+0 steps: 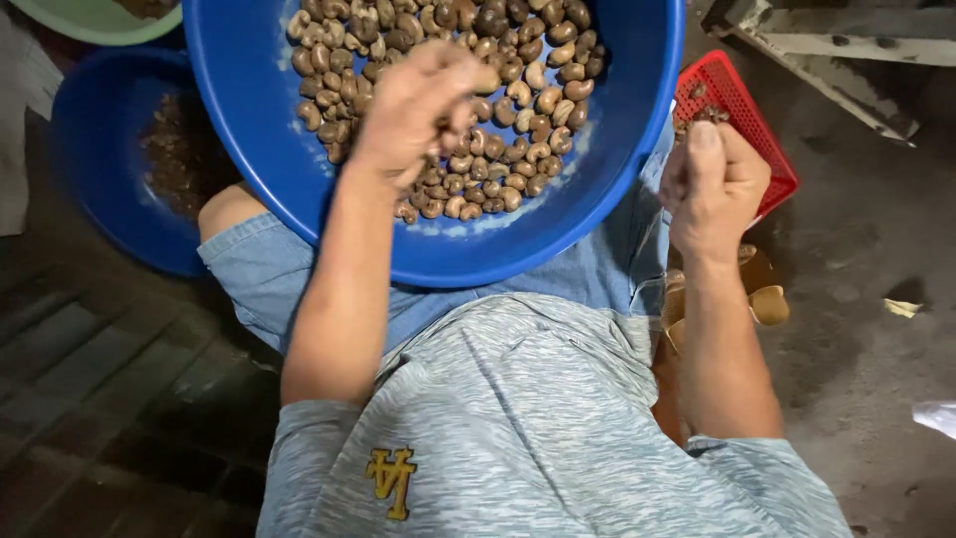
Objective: The person sits with a large blue basin on their lap, sorting brown nuts by hand. They pick up individual nuts, inspect them, and transfer selected ones into a red basket placed on the floor to their right.
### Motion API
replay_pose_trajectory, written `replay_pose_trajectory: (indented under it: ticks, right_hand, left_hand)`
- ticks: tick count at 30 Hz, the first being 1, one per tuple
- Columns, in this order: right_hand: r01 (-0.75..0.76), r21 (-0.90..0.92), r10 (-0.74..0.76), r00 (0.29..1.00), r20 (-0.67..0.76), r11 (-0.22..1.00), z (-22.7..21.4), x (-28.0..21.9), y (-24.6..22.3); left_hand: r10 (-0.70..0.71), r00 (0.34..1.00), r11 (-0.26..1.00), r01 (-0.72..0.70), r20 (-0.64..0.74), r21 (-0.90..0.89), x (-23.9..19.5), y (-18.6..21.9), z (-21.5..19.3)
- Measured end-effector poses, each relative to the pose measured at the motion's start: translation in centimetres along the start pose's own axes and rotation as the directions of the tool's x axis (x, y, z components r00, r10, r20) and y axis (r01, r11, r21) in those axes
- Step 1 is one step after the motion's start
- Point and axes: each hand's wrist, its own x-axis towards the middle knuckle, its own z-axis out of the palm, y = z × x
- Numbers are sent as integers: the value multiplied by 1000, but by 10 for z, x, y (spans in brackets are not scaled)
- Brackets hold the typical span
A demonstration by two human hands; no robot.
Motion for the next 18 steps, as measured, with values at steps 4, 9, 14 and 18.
replay_pose_trajectory:
  ticks: [4, 9, 14, 18]
  right_hand:
    - [345, -486, -191, 921, 339, 803, 40, 12, -53]
    - [652, -729, -358, 643, 677, -207, 86, 56, 2]
    - [571, -706, -88, 748, 658, -419, 89, 93, 59]
    - [689, -692, -212, 658, 722, -218, 122, 71, 23]
  left_hand:
    - [163, 986, 965, -151, 36, -216, -26, 15, -28]
    - [196, 980, 944, -194, -17, -267, -47, 27, -38]
    - [222, 973, 951, -231, -65, -207, -57, 27, -43]
    - [239, 969, 949, -247, -67, -198, -52, 18, -49]
